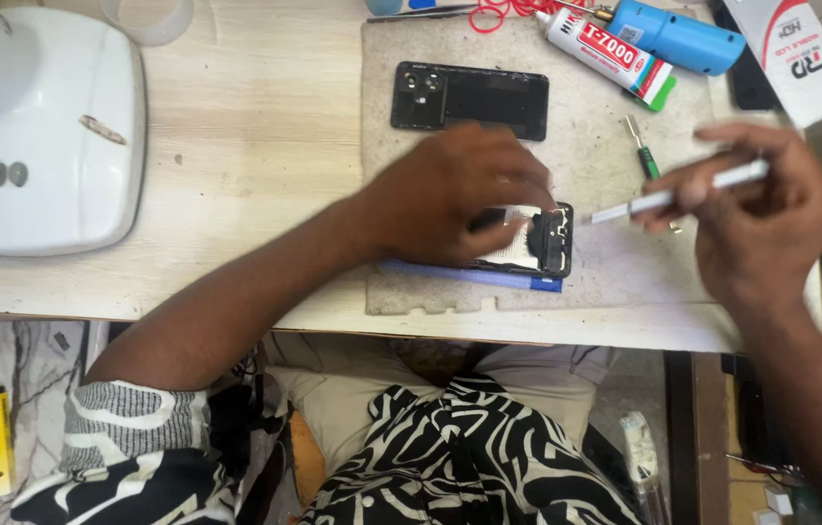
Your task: The person works on a disassembled smartphone on a repair bench, using a metal pry tool to scrape old adhesive and residue from the phone frame while holding the frame steady. They also work on a second phone back cover, and near the end they use a blue electric screwdriver on the phone assembly.
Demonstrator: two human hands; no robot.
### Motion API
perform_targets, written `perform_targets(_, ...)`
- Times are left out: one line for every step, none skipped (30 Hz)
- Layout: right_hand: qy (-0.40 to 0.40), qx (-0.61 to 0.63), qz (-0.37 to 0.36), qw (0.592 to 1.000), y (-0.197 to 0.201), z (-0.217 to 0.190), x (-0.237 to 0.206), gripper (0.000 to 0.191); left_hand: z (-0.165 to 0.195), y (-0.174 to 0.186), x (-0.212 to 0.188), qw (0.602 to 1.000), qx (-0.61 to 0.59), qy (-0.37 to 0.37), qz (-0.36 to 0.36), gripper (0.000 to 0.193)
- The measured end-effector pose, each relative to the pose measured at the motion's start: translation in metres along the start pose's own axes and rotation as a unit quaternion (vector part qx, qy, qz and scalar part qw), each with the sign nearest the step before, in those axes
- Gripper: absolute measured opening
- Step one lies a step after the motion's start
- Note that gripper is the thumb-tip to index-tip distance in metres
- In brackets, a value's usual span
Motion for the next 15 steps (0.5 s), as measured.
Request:
perform_targets(-0.019,0.011,0.015,1.0,0.001,0.003,-0.015,0.018,0.009,-0.01,0.001,1.0,-0.013,-0.009,-0.026,0.017)
perform_targets(-0.037,0.023,0.03,0.999,0.001,0.006,-0.029,0.019,0.015,-0.016,0.001,0.998,-0.025,-0.018,-0.053,0.019)
perform_targets(-0.059,0.025,0.048,0.997,-0.001,0.009,-0.044,0.021,0.017,-0.019,0.002,0.997,-0.024,-0.02,-0.064,0.018)
perform_targets(-0.075,0.025,0.056,0.995,-0.003,0.014,-0.052,0.023,0.02,-0.023,0.002,0.997,-0.026,-0.023,-0.075,0.018)
perform_targets(-0.092,0.026,0.065,0.993,-0.005,0.017,-0.06,0.025,0.022,-0.025,0.003,0.996,-0.027,-0.028,-0.086,0.017)
perform_targets(-0.101,0.028,0.064,0.992,-0.007,0.021,-0.064,0.026,0.02,-0.024,0.002,0.995,-0.048,-0.019,-0.085,0.017)
perform_targets(-0.109,0.029,0.064,0.991,-0.009,0.023,-0.067,0.027,0.018,-0.022,0.002,0.994,-0.069,-0.011,-0.086,0.017)
perform_targets(-0.105,0.036,0.066,0.992,-0.009,0.024,-0.067,0.029,0.016,-0.021,0.001,0.992,-0.09,-0.003,-0.086,0.017)
perform_targets(-0.1,0.043,0.066,0.992,-0.01,0.025,-0.066,0.03,0.014,-0.02,0.001,0.992,-0.096,0.003,-0.087,0.017)
perform_targets(-0.096,0.05,0.067,0.992,-0.01,0.025,-0.066,0.032,0.012,-0.019,0.0,0.991,-0.104,0.009,-0.089,0.017)
perform_targets(-0.096,0.04,0.065,0.992,-0.011,0.026,-0.066,0.031,0.012,-0.019,0.0,0.99,-0.111,0.015,-0.09,0.017)
perform_targets(-0.096,0.029,0.062,0.993,-0.011,0.026,-0.065,0.03,0.011,-0.02,0.0,0.99,-0.108,0.014,-0.092,0.017)
perform_targets(-0.097,0.018,0.059,0.993,-0.011,0.026,-0.065,0.03,0.011,-0.02,0.0,0.99,-0.105,0.013,-0.093,0.017)
perform_targets(-0.094,0.014,0.056,0.994,-0.012,0.025,-0.064,0.029,0.011,-0.021,0.0,0.99,-0.102,0.012,-0.094,0.017)
perform_targets(-0.091,0.01,0.052,0.994,-0.012,0.025,-0.064,0.029,0.011,-0.021,0.0,0.99,-0.101,0.013,-0.095,0.017)
Point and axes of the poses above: each hand's wrist, its own x-axis towards the middle knuckle, its own y-axis out of the back of the hand, z = x × y, the point moved 5 cm from there along x, towards the middle knuckle, and after that the axes turned 3 degrees about -x, right-handed, at the moved point
